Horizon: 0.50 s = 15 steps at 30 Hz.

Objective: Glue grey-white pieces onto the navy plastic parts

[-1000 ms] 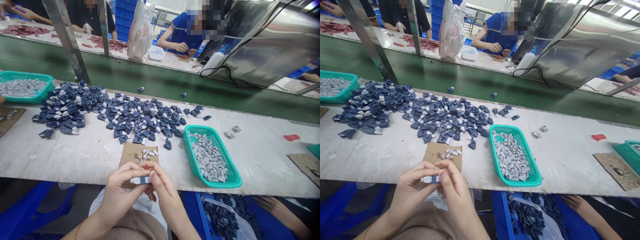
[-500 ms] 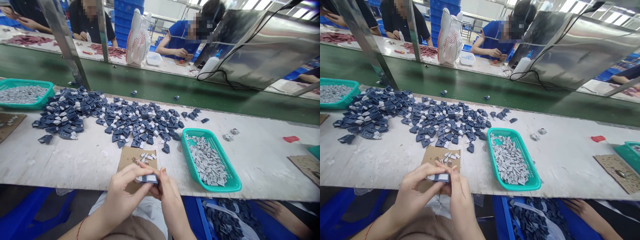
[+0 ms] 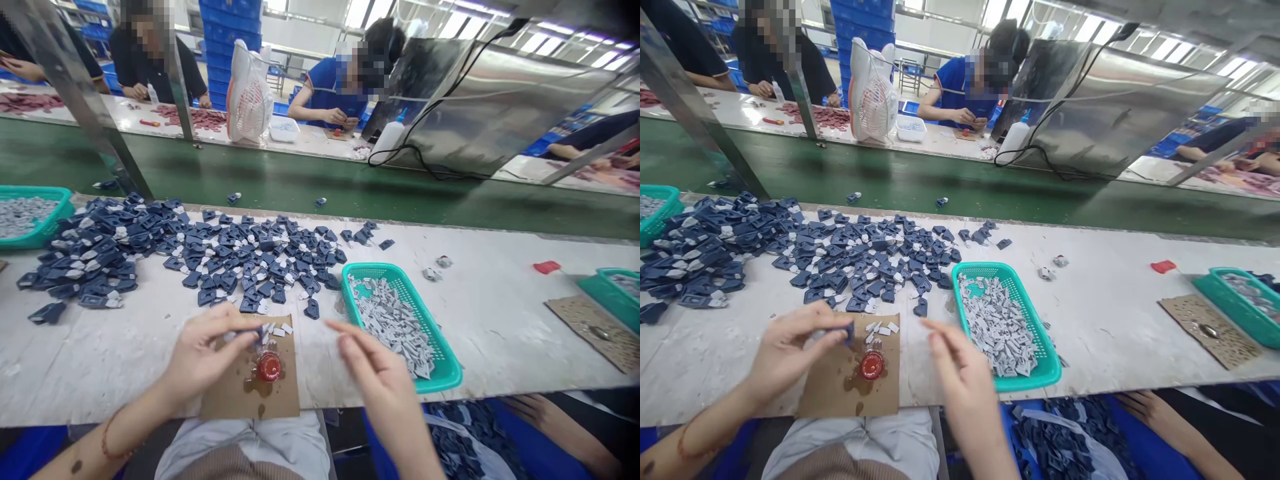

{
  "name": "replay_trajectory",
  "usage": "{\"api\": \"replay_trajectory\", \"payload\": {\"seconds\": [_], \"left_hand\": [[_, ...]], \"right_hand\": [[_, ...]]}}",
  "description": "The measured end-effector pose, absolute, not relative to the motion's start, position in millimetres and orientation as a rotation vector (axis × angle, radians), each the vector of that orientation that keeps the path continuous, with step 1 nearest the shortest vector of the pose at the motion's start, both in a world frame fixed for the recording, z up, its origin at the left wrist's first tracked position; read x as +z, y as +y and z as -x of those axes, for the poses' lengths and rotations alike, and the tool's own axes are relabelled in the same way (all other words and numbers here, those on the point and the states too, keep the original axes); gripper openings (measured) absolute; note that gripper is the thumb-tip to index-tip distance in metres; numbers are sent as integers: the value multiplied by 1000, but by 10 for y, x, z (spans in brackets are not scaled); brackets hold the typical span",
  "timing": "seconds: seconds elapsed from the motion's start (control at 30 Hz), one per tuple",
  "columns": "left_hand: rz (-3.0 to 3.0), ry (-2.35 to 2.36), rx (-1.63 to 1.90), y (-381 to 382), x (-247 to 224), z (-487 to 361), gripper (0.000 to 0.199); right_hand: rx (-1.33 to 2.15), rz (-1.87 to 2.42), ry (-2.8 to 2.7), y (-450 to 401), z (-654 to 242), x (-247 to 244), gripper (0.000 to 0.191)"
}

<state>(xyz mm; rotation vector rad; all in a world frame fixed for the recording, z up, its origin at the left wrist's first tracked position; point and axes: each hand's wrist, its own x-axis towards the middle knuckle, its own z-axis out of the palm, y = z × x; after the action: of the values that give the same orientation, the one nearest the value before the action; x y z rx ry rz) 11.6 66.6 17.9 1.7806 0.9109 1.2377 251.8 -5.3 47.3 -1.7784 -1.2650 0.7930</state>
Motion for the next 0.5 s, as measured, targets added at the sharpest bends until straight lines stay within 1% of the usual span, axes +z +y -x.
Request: {"api": "replay_trajectory", "payload": {"seconds": [0.07,0.13,0.2,0.3,0.4,0.5], "left_hand": [[-1698,1074,1210,971,222,-24,14],[-1617,1258,1155,1348,256,57,19],[-1608,1453,1105,1774,276,118,23],[-1651,1601,1051,2438,284,182,21],[-1699,1766,986,3037,282,238,18],[-1722,1919,884,3495,261,288,23]], "right_hand": [[455,1942,-1350,84,-2932,475,37],[390,2073,-1470,230,-3286,446,36],[426,2067,-1633,371,-3519,408,33],[523,2042,-1829,539,-3655,367,29],[567,2062,-1904,627,-3692,336,31],[565,2075,-1932,650,-3749,288,29]]}}
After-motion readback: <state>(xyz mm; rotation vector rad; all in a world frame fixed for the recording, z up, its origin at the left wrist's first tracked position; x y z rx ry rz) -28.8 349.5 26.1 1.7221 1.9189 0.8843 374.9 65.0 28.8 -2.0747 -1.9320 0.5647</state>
